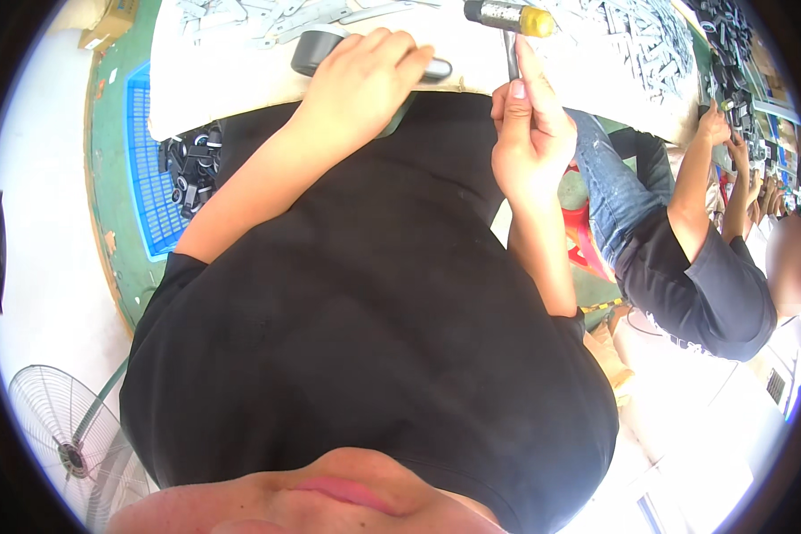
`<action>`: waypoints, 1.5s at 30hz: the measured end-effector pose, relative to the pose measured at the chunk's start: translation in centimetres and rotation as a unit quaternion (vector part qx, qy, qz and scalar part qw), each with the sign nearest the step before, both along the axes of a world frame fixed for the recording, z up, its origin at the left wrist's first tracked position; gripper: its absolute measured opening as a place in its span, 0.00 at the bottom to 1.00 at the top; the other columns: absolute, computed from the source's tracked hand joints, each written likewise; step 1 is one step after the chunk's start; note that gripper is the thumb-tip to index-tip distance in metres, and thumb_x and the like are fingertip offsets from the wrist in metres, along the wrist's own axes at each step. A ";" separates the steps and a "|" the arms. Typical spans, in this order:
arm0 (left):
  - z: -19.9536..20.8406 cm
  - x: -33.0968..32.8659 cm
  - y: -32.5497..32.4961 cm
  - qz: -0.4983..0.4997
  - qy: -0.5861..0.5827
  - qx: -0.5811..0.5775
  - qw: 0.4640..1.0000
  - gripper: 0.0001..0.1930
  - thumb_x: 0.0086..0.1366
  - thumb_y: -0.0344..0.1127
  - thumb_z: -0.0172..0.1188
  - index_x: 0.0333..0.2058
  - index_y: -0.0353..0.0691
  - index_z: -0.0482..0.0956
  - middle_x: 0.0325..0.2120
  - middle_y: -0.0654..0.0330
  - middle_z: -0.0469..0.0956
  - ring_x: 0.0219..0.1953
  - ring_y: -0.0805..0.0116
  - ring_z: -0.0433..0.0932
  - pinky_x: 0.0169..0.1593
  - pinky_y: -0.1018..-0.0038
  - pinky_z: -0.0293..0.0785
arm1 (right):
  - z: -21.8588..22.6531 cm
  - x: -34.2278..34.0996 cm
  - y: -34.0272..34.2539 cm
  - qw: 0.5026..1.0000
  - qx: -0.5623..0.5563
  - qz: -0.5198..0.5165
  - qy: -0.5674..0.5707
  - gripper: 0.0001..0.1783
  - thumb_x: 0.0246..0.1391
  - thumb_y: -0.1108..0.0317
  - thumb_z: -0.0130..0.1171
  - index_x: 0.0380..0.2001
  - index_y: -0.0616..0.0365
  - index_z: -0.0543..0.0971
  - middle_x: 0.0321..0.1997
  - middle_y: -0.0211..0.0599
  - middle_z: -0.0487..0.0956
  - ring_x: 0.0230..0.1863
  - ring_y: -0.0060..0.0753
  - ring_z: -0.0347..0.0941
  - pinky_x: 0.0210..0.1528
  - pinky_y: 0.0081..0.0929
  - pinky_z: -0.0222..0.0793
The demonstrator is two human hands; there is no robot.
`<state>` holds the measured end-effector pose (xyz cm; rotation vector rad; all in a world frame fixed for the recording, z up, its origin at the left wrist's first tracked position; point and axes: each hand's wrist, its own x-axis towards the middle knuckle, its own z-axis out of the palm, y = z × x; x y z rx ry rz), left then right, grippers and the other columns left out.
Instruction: Manually assemble mechanical components by inserting metal pins and seating them using a small hammer.
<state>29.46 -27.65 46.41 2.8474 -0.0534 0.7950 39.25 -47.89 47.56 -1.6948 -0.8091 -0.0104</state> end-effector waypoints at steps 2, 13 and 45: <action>0.1 -0.7 0.3 -0.067 0.016 -0.015 0.998 0.13 0.64 0.33 0.61 0.47 0.44 0.85 0.46 0.64 0.80 0.54 0.65 0.78 0.62 0.62 0.71 | -0.6 -0.2 -0.1 0.999 0.028 0.006 0.032 0.23 0.77 0.71 0.50 0.71 0.54 0.74 0.26 0.24 0.75 0.24 0.11 0.63 0.28 0.13 0.61; 0.2 -3.6 5.2 -0.060 -0.028 -0.080 0.995 0.11 0.62 0.28 0.65 0.42 0.48 0.88 0.51 0.57 0.81 0.55 0.55 0.80 0.58 0.60 0.77 | -1.4 -0.8 0.4 0.996 0.019 0.027 0.083 0.24 0.77 0.70 0.50 0.72 0.54 0.72 0.28 0.28 0.76 0.22 0.14 0.63 0.25 0.14 0.61; -1.7 -2.7 4.1 0.009 -0.114 -0.408 0.906 0.26 0.60 0.28 0.74 0.54 0.33 0.71 0.33 0.49 0.82 0.37 0.48 0.85 0.41 0.62 0.80 | 3.8 -2.6 4.8 0.964 -0.220 0.053 -0.141 0.23 0.68 0.80 0.57 0.63 0.55 0.82 0.28 0.30 0.80 0.28 0.17 0.72 0.35 0.18 0.71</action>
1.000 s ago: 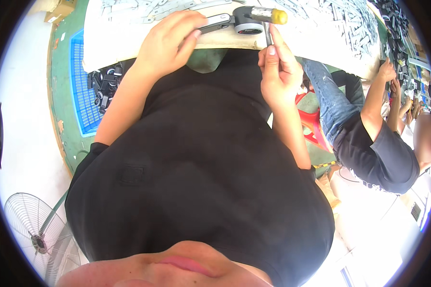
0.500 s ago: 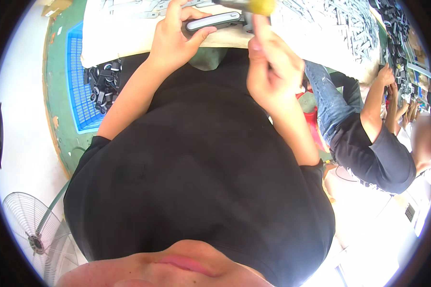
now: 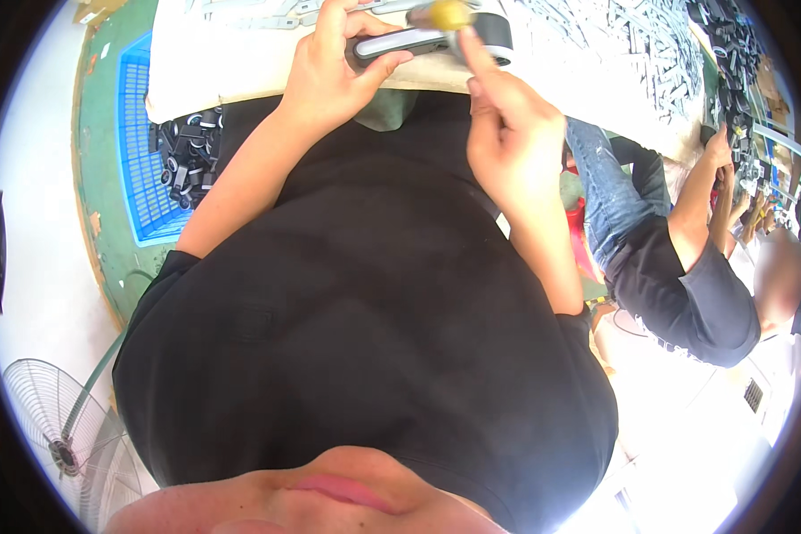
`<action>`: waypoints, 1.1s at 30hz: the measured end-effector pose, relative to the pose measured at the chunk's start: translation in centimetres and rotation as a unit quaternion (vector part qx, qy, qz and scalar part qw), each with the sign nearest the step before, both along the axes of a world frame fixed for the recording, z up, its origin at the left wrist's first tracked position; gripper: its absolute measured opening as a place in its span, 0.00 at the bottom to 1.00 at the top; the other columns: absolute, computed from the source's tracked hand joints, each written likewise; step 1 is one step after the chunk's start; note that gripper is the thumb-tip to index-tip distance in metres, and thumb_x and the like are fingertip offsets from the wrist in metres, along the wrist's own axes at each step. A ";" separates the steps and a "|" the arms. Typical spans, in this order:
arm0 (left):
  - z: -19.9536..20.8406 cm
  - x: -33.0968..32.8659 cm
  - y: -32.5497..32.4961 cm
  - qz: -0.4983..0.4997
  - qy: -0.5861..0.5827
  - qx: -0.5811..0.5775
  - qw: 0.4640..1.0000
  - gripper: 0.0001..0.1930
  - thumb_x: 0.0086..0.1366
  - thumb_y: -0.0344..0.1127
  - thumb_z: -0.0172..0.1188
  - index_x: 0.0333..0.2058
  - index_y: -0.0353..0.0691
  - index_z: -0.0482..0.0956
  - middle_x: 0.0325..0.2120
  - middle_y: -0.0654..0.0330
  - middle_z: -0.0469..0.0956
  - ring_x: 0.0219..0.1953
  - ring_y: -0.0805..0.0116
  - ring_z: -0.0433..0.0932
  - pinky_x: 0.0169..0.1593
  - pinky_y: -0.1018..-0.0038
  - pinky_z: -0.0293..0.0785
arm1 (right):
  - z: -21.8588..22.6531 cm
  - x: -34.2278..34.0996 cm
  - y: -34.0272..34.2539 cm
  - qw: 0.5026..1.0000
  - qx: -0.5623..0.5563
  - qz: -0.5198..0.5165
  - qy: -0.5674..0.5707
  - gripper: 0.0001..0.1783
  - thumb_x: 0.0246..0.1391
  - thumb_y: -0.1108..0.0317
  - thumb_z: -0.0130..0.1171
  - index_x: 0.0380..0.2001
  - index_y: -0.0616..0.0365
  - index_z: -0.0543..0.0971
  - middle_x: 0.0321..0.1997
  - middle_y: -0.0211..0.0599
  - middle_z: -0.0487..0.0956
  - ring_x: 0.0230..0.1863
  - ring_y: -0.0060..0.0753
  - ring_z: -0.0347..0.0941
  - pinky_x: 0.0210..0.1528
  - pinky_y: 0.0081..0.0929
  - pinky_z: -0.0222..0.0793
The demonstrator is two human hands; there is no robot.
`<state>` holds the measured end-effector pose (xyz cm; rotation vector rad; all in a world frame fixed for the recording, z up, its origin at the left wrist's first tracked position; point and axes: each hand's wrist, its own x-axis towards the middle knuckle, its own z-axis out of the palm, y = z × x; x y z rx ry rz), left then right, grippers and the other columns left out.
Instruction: Manually assemble mechanical components by inserting metal pins and seating them using a small hammer.
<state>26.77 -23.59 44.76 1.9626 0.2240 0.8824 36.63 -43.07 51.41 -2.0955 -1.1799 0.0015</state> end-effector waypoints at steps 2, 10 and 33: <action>-1.3 0.4 0.1 0.008 -0.012 0.041 0.999 0.24 0.61 0.31 0.74 0.53 0.36 0.75 0.35 0.53 0.83 0.39 0.51 0.85 0.42 0.64 0.82 | -1.6 0.7 -0.8 0.988 0.149 0.023 -0.030 0.23 0.72 0.77 0.55 0.68 0.59 0.76 0.29 0.28 0.79 0.27 0.15 0.68 0.31 0.16 0.68; -2.3 0.8 0.3 0.023 -0.052 0.184 0.981 0.09 0.63 0.31 0.73 0.39 0.34 0.86 0.38 0.59 0.85 0.35 0.59 0.84 0.38 0.68 0.81 | -2.7 1.7 -1.4 0.996 -0.024 -0.064 -0.050 0.24 0.67 0.78 0.59 0.64 0.49 0.82 0.23 0.36 0.76 0.24 0.16 0.66 0.32 0.16 0.67; -2.7 1.2 0.2 0.040 -0.084 0.228 0.969 0.10 0.62 0.31 0.73 0.38 0.35 0.84 0.35 0.58 0.82 0.35 0.59 0.82 0.39 0.67 0.81 | -0.4 3.0 -2.1 0.975 0.180 -0.121 -0.039 0.24 0.73 0.74 0.54 0.70 0.60 0.74 0.29 0.21 0.77 0.24 0.13 0.64 0.28 0.15 0.65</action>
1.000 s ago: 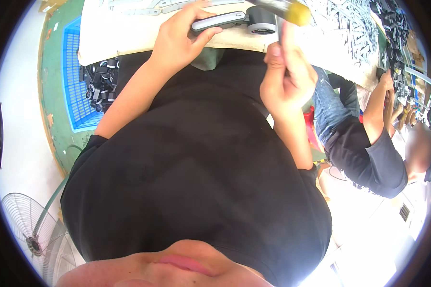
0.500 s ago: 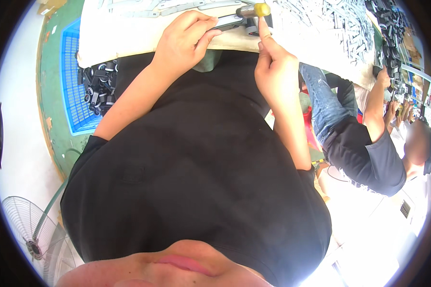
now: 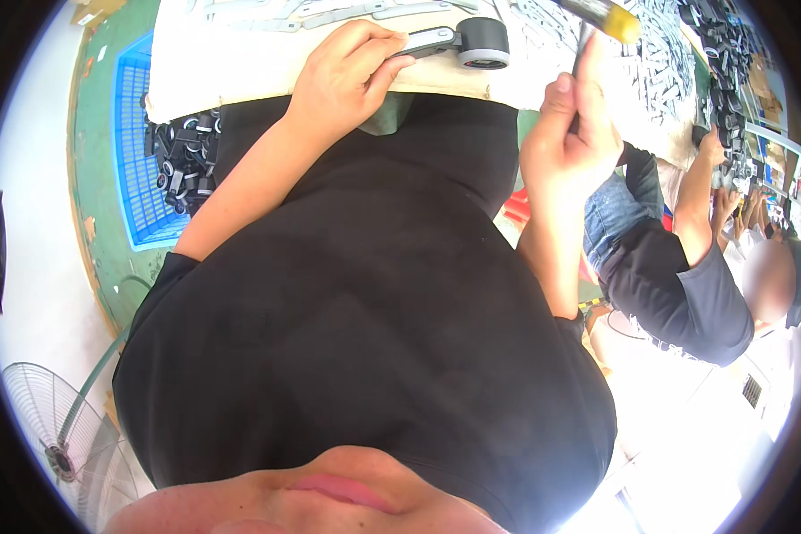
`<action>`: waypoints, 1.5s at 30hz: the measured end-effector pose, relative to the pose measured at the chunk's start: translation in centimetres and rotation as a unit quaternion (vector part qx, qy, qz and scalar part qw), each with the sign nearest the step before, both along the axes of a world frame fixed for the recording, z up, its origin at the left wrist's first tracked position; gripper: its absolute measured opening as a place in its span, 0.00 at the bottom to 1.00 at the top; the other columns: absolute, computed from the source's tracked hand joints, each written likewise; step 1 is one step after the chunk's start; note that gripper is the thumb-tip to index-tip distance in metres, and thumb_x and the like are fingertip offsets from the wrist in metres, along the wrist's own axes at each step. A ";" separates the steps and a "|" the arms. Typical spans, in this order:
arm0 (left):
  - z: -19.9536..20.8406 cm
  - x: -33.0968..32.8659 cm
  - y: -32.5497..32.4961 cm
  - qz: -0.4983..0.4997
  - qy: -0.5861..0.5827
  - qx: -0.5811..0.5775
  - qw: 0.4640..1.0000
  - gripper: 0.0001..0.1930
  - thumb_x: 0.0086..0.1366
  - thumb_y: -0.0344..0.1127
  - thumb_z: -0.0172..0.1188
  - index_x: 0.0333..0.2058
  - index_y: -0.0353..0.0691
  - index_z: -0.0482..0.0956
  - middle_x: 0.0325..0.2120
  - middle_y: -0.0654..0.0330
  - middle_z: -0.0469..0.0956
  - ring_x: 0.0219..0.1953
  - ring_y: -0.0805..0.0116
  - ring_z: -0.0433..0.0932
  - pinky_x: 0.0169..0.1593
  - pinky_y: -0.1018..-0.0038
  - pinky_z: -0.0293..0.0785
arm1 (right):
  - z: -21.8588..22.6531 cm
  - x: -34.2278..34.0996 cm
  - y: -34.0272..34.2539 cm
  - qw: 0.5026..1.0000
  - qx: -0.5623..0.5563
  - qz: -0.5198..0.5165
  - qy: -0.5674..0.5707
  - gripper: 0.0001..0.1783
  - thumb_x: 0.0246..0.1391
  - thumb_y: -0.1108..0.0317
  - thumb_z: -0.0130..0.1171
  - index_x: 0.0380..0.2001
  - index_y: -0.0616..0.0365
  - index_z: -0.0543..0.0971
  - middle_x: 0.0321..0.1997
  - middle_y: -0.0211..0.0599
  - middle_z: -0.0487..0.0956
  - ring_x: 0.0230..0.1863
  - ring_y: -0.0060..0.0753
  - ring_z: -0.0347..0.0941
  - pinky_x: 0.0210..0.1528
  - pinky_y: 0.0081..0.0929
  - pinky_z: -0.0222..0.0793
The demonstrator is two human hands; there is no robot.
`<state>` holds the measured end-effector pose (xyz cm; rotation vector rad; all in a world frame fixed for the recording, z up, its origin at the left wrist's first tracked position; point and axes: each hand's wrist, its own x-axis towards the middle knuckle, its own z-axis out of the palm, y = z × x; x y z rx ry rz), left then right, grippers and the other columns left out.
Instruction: Manually assemble mechanical components by inserting metal pins and seating them using a small hammer.
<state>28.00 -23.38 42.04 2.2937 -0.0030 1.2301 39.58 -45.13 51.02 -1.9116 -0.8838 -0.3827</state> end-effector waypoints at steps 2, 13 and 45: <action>0.2 0.0 -0.1 -0.006 0.006 -0.013 1.000 0.10 0.61 0.31 0.74 0.38 0.35 0.84 0.35 0.58 0.82 0.34 0.58 0.82 0.38 0.67 0.80 | -1.3 0.4 -0.2 0.995 -0.038 0.018 -0.089 0.23 0.70 0.76 0.57 0.66 0.59 0.79 0.27 0.26 0.77 0.22 0.15 0.66 0.27 0.19 0.67; -0.2 0.1 0.2 -0.011 0.014 -0.037 0.999 0.11 0.61 0.32 0.75 0.38 0.35 0.84 0.36 0.57 0.83 0.34 0.58 0.83 0.36 0.68 0.81 | -1.6 -0.5 1.7 0.975 -0.208 0.050 -0.062 0.25 0.64 0.81 0.56 0.64 0.57 0.80 0.29 0.43 0.81 0.24 0.30 0.71 0.32 0.24 0.71; 1.4 -1.9 0.1 0.027 0.186 -0.257 0.948 0.49 0.50 0.46 0.84 0.63 0.37 0.60 0.35 0.51 0.88 0.40 0.51 0.88 0.44 0.64 0.83 | -1.9 -4.4 4.0 0.955 -0.205 0.201 -0.073 0.33 0.56 0.86 0.58 0.64 0.48 0.81 0.26 0.39 0.77 0.24 0.43 0.75 0.31 0.33 0.75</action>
